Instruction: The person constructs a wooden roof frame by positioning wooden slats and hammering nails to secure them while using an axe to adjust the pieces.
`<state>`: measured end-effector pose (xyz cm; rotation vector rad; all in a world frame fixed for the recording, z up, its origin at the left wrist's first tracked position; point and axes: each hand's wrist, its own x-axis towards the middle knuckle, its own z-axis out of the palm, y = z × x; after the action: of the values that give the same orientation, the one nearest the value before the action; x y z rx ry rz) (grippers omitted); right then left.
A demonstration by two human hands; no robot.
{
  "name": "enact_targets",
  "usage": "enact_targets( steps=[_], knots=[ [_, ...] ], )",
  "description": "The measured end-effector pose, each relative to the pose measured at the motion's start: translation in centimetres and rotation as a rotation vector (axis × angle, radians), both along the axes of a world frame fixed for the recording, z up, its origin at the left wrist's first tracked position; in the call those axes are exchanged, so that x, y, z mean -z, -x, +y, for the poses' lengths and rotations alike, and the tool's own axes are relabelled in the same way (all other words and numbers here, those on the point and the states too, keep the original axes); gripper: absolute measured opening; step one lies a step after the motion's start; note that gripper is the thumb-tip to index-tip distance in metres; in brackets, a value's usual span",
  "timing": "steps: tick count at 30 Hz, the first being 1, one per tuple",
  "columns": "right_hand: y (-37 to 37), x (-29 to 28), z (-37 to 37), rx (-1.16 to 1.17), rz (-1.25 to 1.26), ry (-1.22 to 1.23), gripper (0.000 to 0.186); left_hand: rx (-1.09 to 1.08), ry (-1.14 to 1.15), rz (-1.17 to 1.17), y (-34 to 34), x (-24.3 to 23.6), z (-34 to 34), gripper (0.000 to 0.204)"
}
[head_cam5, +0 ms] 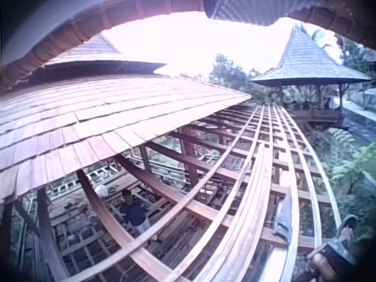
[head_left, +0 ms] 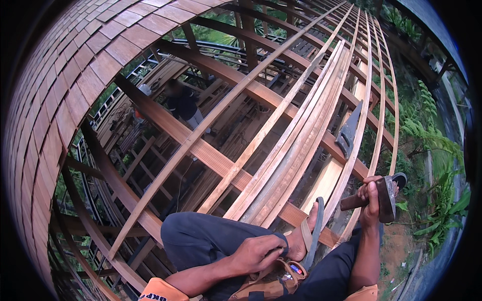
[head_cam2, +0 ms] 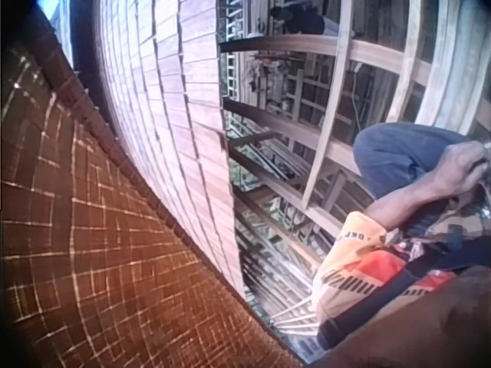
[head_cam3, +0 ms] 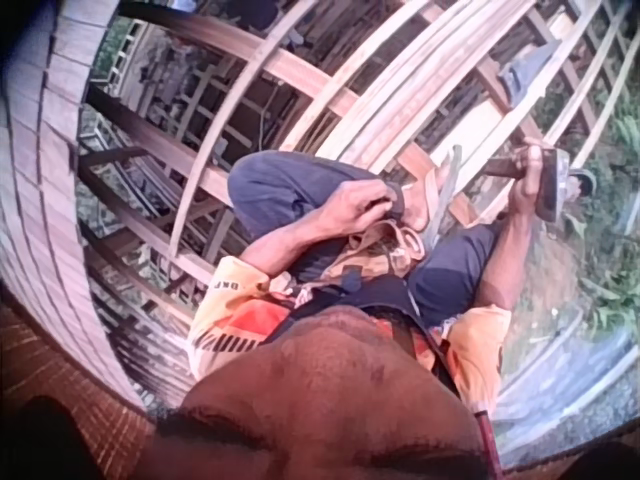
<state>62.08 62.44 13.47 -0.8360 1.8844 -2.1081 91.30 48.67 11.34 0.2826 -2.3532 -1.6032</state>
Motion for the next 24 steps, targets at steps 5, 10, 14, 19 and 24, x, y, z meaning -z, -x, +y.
enact_targets(
  steps=[5, 10, 14, 19, 24],
  knots=[
    [0.2, 0.9, -0.3, 0.028, -0.023, 0.005, 0.019, 0.012, 0.025, -0.005, 0.0, 0.2, -0.1, 0.014],
    [0.3, 1.6, -0.6, -0.016, -0.043, 0.012, 0.022, 0.018, 0.027, -0.022, 0.1, 0.2, 0.0, 0.013],
    [0.3, 1.9, -0.6, -0.001, -0.018, -0.030, 0.022, 0.022, 0.017, -0.045, 0.2, 0.2, 0.0, 0.013],
    [0.1, 1.7, -0.8, -0.021, -0.016, -0.055, 0.022, 0.026, 0.031, -0.035, 0.1, 0.3, 0.1, 0.014],
    [-0.1, 1.6, -1.1, -0.022, -0.022, -0.050, 0.022, 0.032, 0.029, -0.059, 0.0, 0.3, -0.1, 0.015]
  ],
)
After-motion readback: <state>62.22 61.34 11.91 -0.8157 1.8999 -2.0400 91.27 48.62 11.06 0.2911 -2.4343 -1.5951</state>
